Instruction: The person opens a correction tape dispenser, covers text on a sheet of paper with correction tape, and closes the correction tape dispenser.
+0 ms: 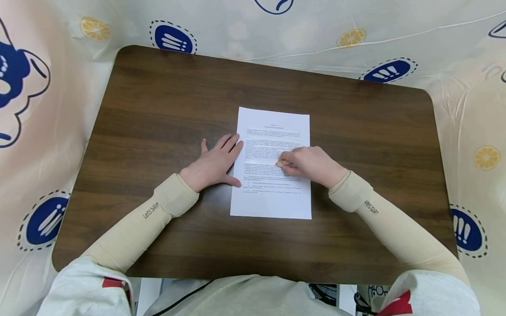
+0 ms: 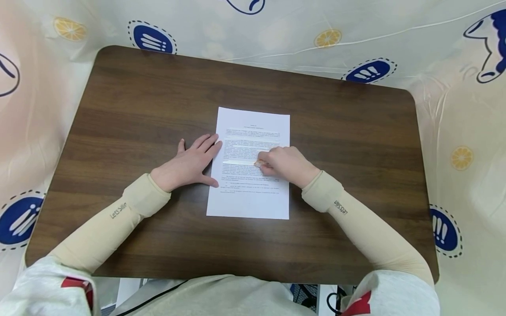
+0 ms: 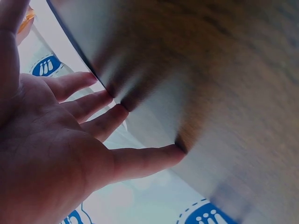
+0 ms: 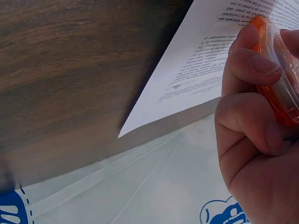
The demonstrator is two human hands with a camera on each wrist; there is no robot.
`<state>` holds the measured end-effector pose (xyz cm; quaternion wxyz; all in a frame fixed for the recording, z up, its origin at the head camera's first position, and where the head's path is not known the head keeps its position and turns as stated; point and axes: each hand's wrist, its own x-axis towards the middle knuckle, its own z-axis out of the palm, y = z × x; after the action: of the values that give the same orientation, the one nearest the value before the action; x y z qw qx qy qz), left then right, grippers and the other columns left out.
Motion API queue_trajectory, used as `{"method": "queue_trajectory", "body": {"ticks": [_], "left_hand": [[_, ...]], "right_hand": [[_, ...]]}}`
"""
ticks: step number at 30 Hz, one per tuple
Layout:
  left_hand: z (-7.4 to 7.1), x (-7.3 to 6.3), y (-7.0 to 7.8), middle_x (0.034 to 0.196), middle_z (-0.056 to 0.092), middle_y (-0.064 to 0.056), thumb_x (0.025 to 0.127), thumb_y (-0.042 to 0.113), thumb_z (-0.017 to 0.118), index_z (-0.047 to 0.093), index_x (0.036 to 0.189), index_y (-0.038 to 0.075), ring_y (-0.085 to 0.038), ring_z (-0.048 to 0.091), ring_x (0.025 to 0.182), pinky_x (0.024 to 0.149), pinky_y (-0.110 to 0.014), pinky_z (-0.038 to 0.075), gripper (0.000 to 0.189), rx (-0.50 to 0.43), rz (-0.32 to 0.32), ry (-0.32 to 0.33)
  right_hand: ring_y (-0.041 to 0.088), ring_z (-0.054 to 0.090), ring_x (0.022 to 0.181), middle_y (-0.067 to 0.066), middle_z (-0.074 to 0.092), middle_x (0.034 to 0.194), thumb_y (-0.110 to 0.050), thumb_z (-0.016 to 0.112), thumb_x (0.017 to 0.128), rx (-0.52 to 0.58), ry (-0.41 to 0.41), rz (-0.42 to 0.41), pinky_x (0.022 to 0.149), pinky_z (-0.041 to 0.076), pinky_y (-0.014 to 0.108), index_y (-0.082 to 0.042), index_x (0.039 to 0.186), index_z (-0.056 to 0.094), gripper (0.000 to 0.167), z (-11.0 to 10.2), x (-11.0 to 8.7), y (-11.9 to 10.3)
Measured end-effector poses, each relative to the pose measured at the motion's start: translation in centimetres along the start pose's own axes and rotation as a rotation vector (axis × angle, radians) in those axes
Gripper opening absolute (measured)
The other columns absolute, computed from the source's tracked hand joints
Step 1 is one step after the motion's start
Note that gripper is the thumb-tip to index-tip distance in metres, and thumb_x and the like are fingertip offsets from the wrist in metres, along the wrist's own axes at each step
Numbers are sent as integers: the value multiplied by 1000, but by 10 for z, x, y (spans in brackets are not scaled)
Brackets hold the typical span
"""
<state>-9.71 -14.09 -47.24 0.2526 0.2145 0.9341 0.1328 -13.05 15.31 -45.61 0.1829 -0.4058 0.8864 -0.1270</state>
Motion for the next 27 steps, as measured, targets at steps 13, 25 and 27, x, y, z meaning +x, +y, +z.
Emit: {"method": "queue_trajectory", "body": {"ticks": [13, 25, 27], "left_hand": [[0, 1, 1, 174, 10, -17, 78, 56, 88, 21, 166, 6, -39, 6, 159, 107, -87, 7, 122, -1, -7, -7], [0, 2, 0, 174, 10, -17, 78, 56, 88, 21, 166, 6, -39, 6, 158, 107, -87, 7, 122, 6, -8, -2], [-1, 1, 1, 174, 10, -17, 78, 56, 88, 21, 166, 6, -39, 6, 158, 107, -87, 7, 122, 7, -8, -1]], "right_hand": [[14, 56, 61, 1, 70, 82, -20, 70, 100, -15, -1, 10, 50, 42, 28, -11, 109, 74, 13, -1, -4, 2], [15, 48, 52, 4, 65, 75, -21, 73, 99, -107, 12, 15, 46, 33, 28, -10, 105, 72, 12, -3, -11, 3], [15, 49, 53, 4, 66, 76, -21, 74, 99, -108, 8, 13, 46, 33, 28, -10, 106, 73, 12, -4, -12, 4]]}}
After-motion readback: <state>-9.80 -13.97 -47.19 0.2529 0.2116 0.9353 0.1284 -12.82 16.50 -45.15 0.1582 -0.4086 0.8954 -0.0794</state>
